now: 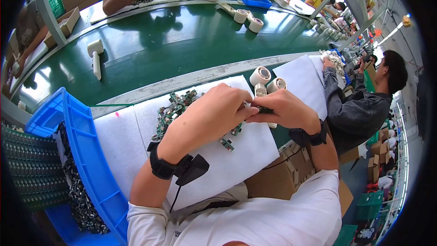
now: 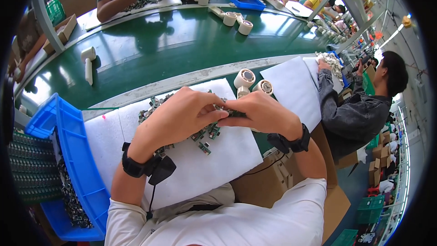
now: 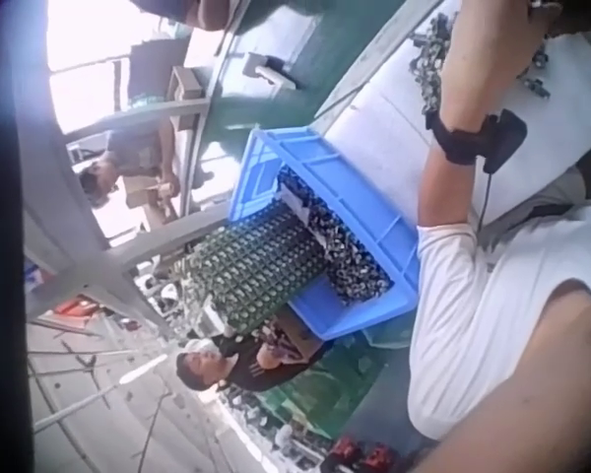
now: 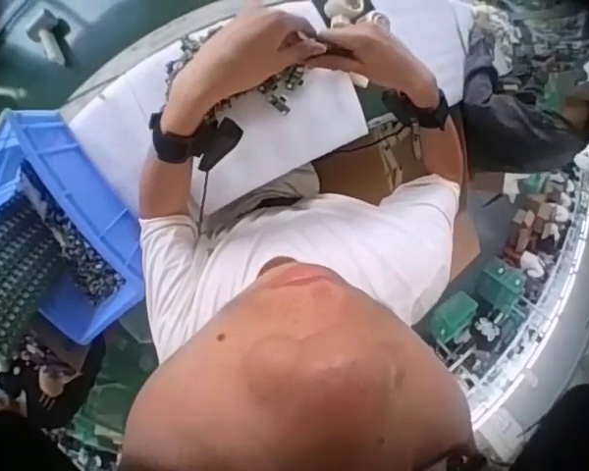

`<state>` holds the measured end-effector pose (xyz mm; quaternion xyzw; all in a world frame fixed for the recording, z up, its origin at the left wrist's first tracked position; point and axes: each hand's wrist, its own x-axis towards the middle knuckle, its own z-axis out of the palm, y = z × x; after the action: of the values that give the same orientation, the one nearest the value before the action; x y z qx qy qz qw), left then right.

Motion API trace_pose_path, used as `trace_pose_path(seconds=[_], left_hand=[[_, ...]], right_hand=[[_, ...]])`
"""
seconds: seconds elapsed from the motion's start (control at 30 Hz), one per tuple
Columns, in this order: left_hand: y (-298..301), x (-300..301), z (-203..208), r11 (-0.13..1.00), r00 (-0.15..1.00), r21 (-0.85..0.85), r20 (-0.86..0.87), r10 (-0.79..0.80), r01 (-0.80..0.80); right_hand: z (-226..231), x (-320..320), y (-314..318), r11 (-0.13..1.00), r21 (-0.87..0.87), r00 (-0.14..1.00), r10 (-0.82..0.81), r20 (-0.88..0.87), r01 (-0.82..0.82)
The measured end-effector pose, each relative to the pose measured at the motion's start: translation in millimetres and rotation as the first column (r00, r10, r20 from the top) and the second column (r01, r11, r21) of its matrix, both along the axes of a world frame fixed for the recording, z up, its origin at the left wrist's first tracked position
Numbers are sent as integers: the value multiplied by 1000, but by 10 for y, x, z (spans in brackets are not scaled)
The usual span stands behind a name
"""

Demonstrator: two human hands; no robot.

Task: The person picks up a circuit board and a plastic housing, fits the board into the housing, and sets the assembly down. They then pick up a large panel of circuit boards and snap off individual boards one at a time to place them onto a pile.

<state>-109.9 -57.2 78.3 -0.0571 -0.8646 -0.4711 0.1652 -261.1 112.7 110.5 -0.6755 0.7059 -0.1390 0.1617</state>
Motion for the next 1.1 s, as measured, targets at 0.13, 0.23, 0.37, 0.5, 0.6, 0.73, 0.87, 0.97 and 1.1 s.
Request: trace_pose_path(seconds=[0.13, 0.23, 0.37, 0.5, 0.6, 0.73, 0.87, 0.97, 1.1], left_hand=[[-73, 20, 36, 996, 994, 42, 65, -85, 82], [-94, 21, 50, 989, 987, -73, 99, -125, 132], [-75, 14, 34, 980, 987, -120, 58, -153, 159], [-46, -15, -22, 990, 994, -101, 56, -90, 95], [-36, -15, -17, 994, 992, -61, 93, -84, 90], [-67, 0, 18, 978, 972, 194, 205, -118, 77], [-101, 4, 85, 885, 924, 464, 323, -205, 34], [-78, 40, 129, 861, 910, 509, 361, -205, -8], [-114, -57, -28, 965, 955, 253, 297, -11, -67]], right_hand=[[-29, -2, 24, 996, -64, 994, 58, -96, -64], [-73, 13, 58, 985, -133, 972, 75, -221, -106], [-65, 51, 106, 973, -173, 948, 97, -304, -155], [-34, 68, 139, 964, -220, 931, 63, -359, -150], [-9, 95, 155, 962, -210, 878, 56, -476, -175], [58, 156, 204, 943, -170, 746, 108, -658, -286], [91, 210, 253, 843, -252, 607, 107, -787, -475], [164, 274, 314, 812, -305, 629, 97, -771, -498], [57, 189, 356, 843, -336, 714, 77, -695, -419]])
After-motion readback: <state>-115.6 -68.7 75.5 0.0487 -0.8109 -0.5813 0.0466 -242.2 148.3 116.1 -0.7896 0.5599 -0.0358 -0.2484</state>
